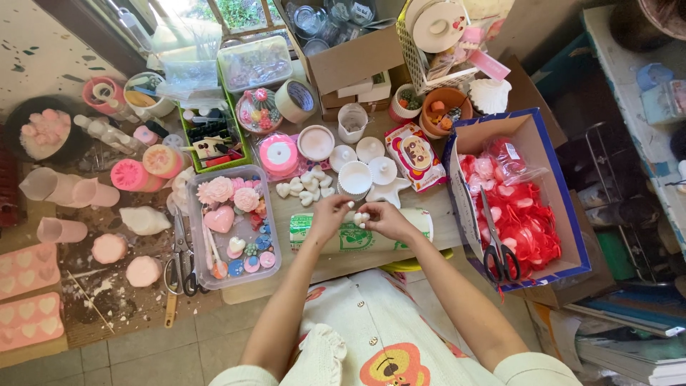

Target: The recorder wraps small wax heart and star shapes in plastic film and prepares them for packaging.

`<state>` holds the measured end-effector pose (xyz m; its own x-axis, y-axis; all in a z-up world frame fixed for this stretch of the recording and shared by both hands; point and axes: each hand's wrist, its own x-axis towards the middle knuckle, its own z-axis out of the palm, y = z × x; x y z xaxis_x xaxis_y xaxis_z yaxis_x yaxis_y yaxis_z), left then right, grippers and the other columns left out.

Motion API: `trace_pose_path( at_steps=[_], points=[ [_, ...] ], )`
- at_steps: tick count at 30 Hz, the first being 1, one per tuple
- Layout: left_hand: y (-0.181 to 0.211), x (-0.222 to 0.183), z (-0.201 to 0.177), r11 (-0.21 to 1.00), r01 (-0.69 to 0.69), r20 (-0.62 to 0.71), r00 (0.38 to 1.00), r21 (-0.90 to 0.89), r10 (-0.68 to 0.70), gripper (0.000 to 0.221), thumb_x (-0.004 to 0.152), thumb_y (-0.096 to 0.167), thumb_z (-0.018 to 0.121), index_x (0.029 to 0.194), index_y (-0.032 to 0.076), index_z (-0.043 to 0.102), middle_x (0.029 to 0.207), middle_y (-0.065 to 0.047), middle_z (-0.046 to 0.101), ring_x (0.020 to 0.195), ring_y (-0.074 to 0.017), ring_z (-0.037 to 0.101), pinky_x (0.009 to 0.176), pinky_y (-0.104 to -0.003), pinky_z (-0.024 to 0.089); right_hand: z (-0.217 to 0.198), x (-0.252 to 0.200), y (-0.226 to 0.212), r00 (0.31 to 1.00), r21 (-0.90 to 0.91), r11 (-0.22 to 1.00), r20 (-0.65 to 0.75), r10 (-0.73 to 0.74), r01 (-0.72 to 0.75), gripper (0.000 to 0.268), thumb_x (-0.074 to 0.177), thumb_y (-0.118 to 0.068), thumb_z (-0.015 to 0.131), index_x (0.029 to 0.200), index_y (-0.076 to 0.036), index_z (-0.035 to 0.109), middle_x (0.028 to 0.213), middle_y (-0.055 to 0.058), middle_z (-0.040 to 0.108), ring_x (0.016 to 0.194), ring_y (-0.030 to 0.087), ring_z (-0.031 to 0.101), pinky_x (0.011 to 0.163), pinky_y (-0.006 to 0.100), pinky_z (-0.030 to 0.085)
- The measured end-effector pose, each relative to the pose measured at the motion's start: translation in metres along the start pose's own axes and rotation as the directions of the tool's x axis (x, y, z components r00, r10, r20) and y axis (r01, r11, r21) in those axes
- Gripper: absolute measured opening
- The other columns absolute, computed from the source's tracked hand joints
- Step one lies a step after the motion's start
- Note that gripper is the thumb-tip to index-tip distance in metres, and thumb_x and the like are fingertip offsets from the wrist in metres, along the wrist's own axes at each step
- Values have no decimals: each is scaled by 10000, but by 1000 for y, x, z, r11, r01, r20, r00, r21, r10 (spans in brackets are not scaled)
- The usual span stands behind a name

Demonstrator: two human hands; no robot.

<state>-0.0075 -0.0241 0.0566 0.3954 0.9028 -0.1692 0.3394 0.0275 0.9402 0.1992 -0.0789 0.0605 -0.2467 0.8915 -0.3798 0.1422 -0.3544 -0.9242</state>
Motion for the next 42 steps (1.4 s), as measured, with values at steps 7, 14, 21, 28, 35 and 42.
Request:
trace_pose_path(
  at_steps=[7, 14, 21, 28, 35, 42],
  points=[
    [63, -44, 0, 988, -155, 2, 988, 28, 155, 332, 810, 66, 799, 1135, 35, 739, 1076, -136, 742, 897, -218, 724, 783, -322, 582, -5, 0, 4, 999, -45, 999, -33, -1, 0, 197, 872, -8, 758, 1062, 18, 711, 981, 40, 717, 910, 108, 676, 810, 293, 600],
    [20, -21, 19, 998, -53, 41, 998, 20, 52, 279, 835, 48, 762, 1112, 37, 736, 947, -133, 778, 838, -197, 763, 761, -315, 587, -6, -37, -35, 956, -391, 909, -181, -231, 145, 334, 734, -98, 860, 1045, -10, 777, 1219, 89, 702, 1081, 219, 711, 935, 350, 576],
    [-22, 22, 19, 955, 237, 273, 945, -181, -182, 249, 865, 14, 726, 1110, -31, 718, 902, -83, 762, 761, -128, 689, 681, -280, 558, -89, -206, -38, 559, -492, 712, -812, -168, -501, 313, 844, -250, 726, 1076, -42, 697, 1078, 187, 709, 1053, 353, 677, 919, 471, 535],
    [-18, 43, 7, 843, 489, 516, 793, -224, -323, 243, 894, 62, 747, 1109, -45, 718, 933, -88, 746, 773, -155, 700, 705, -271, 591, -126, -263, 50, 519, -276, 680, -835, 180, -680, 459, 789, -327, 778, 1117, -13, 710, 974, 239, 744, 933, 396, 730, 856, 461, 564],
    [-29, 50, 6, 802, 538, 531, 773, -259, -347, 260, 886, 72, 761, 1119, -32, 714, 984, -88, 748, 829, -165, 715, 739, -281, 603, -60, -292, -22, 444, -218, 804, -894, 63, -553, 405, 820, -326, 763, 1089, -24, 735, 838, 164, 757, 760, 312, 729, 671, 406, 567],
    [-25, 47, 5, 815, 500, 516, 800, -292, -306, 259, 884, 86, 765, 1112, -29, 720, 993, -94, 751, 842, -161, 715, 747, -284, 600, 5, -236, -14, 893, 810, 392, 336, 301, -437, 703, 884, -719, 454, 1094, -59, 574, 804, 95, 598, 673, 224, 654, 440, 278, 467]
  ],
)
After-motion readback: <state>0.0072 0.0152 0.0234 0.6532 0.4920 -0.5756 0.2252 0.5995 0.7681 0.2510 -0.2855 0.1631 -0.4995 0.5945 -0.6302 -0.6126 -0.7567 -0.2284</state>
